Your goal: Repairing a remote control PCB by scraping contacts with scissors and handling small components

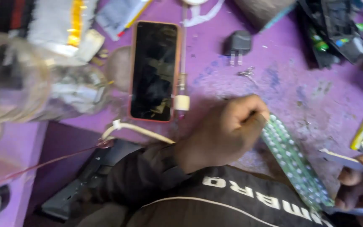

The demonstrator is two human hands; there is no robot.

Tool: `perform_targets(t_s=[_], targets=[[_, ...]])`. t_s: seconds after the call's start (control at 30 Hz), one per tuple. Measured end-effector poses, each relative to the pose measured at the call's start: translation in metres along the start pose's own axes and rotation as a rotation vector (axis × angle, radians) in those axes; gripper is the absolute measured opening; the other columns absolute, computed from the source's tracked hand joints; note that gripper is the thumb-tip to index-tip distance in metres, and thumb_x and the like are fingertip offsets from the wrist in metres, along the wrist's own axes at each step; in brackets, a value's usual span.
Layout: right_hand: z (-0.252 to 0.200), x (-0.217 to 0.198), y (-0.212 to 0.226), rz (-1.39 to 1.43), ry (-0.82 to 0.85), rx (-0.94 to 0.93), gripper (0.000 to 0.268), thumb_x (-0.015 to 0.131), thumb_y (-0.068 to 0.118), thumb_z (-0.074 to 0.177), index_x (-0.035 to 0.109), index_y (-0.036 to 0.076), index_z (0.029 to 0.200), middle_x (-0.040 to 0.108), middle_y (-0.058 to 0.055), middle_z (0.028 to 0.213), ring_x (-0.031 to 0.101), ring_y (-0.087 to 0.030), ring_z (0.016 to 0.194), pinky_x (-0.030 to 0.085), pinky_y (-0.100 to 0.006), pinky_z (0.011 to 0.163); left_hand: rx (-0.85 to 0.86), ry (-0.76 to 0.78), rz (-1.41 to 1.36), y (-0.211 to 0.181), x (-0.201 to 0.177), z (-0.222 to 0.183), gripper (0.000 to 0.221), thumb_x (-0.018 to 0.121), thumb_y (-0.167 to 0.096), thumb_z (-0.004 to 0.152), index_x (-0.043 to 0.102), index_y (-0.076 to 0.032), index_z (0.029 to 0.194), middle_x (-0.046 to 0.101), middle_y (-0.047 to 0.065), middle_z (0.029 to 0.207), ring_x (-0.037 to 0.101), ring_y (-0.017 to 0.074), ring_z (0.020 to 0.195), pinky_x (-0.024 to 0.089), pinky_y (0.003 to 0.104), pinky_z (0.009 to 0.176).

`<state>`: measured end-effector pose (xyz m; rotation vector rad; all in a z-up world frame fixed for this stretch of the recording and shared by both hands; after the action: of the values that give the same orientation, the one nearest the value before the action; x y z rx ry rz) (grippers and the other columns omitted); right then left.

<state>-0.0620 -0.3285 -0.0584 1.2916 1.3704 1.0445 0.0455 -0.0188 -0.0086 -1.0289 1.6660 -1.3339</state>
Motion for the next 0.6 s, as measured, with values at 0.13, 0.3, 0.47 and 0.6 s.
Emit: perform_targets(t_s=[0.13, 0.3, 0.47, 0.6], targets=[[0.025, 0.011, -0.012, -0.016, 0.064, -0.008, 0.034, 0.053, 0.037, 0.109, 0.057, 0.015, 0.134, 0.058, 0.002, 0.09, 0.055, -0.008, 0.036, 0.037, -0.016, 0.023, -0.046, 0.049, 0.288, -0.021, -0.012, -0.006, 0.018, 0.047, -0.033, 0.088, 0.062, -0.023, 0.084, 0.074, -0.003, 0.076, 0.071, 0.0188, 0.073, 0.053, 0.041, 0.07], [0.055, 0.014, -0.029, 0.174, 0.271, 0.076, 0.049, 0.058, 0.04, 0.105, 0.058, 0.012, 0.146, 0.072, -0.01, 0.097, 0.069, -0.017, 0.029, 0.052, -0.024, 0.021, -0.015, 0.144, 0.298, -0.021, -0.014, -0.008, 0.023, 0.043, -0.032, 0.088, 0.062, -0.019, 0.088, 0.074, 0.0, 0.075, 0.072, 0.0232, 0.069, 0.052, 0.044, 0.069], [0.066, 0.045, -0.005, 0.063, 0.261, -0.025, 0.041, 0.053, 0.049, 0.103, 0.049, 0.017, 0.128, 0.065, -0.008, 0.094, 0.058, -0.01, 0.029, 0.052, -0.021, 0.027, -0.112, 0.119, 0.326, -0.026, -0.024, -0.009, 0.034, 0.036, -0.044, 0.088, 0.063, -0.024, 0.094, 0.068, 0.0, 0.066, 0.072, 0.0244, 0.067, 0.053, 0.044, 0.068], [0.064, 0.06, 0.015, 0.099, 0.183, -0.008, 0.042, 0.064, 0.054, 0.092, 0.043, 0.019, 0.095, 0.05, -0.002, 0.069, 0.049, -0.008, 0.026, 0.043, -0.022, 0.022, -0.051, 0.015, 0.016, -0.011, -0.016, -0.012, 0.03, 0.042, -0.044, 0.098, 0.057, -0.021, 0.084, 0.045, -0.007, 0.058, 0.044, 0.0077, 0.058, 0.043, 0.035, 0.056]])
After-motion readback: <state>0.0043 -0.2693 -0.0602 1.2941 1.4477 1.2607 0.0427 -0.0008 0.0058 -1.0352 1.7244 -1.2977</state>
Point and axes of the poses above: each hand's wrist, its own z-axis towards the middle knuckle, its own x-axis out of the palm, y = z × x, the point moved 5 cm from there along z, towards the middle knuckle
